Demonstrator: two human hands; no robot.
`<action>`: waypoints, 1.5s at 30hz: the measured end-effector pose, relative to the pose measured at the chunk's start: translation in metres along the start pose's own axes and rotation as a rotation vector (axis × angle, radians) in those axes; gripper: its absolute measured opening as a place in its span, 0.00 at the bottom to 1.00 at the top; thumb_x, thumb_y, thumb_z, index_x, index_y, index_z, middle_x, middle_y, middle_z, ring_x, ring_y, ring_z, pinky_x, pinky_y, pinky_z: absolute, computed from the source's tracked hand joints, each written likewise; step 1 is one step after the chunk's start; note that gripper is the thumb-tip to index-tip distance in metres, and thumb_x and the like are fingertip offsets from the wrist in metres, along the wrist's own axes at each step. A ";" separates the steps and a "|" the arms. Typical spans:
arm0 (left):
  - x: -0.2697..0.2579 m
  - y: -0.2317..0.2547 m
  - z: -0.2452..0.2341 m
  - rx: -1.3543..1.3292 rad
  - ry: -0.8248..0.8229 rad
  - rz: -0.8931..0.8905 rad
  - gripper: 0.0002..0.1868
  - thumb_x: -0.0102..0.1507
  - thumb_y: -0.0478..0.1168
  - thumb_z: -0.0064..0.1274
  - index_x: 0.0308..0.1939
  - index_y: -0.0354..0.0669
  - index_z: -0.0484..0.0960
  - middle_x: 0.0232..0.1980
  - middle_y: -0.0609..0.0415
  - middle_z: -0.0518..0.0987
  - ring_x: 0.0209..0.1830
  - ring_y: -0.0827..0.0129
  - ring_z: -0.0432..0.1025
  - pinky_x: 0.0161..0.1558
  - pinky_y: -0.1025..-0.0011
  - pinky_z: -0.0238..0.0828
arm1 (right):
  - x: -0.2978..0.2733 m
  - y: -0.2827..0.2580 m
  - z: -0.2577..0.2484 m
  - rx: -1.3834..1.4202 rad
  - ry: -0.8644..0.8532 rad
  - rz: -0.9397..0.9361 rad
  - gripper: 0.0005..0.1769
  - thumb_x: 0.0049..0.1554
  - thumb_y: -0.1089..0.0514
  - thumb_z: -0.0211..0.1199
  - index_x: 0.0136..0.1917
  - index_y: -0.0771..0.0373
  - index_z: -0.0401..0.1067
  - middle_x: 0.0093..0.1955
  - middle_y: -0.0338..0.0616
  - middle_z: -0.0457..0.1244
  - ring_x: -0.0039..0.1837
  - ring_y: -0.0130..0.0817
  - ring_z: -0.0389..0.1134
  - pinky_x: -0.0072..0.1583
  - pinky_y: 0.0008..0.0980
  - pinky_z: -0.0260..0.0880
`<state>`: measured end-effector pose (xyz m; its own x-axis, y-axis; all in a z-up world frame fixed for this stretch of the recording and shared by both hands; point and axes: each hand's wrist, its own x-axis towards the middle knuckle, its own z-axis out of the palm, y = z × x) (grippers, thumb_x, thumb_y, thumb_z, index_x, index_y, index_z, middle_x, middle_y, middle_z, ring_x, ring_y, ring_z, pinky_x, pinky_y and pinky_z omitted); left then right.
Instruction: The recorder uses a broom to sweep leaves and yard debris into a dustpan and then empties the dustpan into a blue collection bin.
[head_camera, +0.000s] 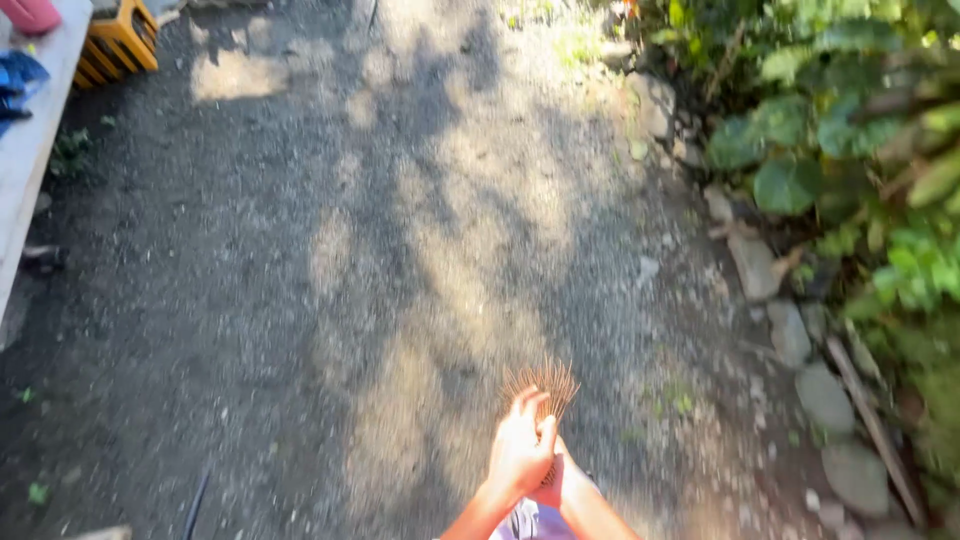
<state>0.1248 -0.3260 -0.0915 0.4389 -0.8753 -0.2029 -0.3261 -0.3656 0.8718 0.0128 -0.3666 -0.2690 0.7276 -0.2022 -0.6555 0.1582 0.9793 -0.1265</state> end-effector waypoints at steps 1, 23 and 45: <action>0.028 0.006 0.002 0.001 0.009 0.003 0.26 0.66 0.51 0.44 0.64 0.42 0.73 0.75 0.46 0.66 0.68 0.49 0.68 0.69 0.57 0.64 | 0.013 -0.028 0.011 -0.007 -0.007 0.001 0.23 0.57 0.35 0.54 0.52 0.54 0.72 0.50 0.43 0.70 0.52 0.40 0.71 0.58 0.46 0.73; 0.558 0.119 -0.204 0.478 0.453 0.323 0.44 0.67 0.70 0.36 0.78 0.46 0.60 0.82 0.38 0.54 0.80 0.43 0.54 0.77 0.34 0.27 | 0.334 -0.396 0.314 -0.310 -0.170 -0.150 0.24 0.64 0.43 0.48 0.67 0.57 0.67 0.66 0.42 0.64 0.65 0.36 0.65 0.64 0.44 0.68; 1.065 0.009 -0.311 0.818 -0.479 -0.501 0.31 0.67 0.62 0.43 0.68 0.49 0.69 0.66 0.46 0.73 0.63 0.49 0.72 0.61 0.50 0.67 | 0.588 -0.863 0.442 0.255 0.461 -0.017 0.19 0.52 0.42 0.64 0.37 0.60 0.68 0.30 0.41 0.64 0.35 0.37 0.69 0.39 0.36 0.73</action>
<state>0.8496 -1.1633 -0.1615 0.3625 -0.5349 -0.7632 -0.7401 -0.6630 0.1131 0.5988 -1.3354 -0.2164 0.3631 -0.1353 -0.9219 0.3665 0.9304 0.0078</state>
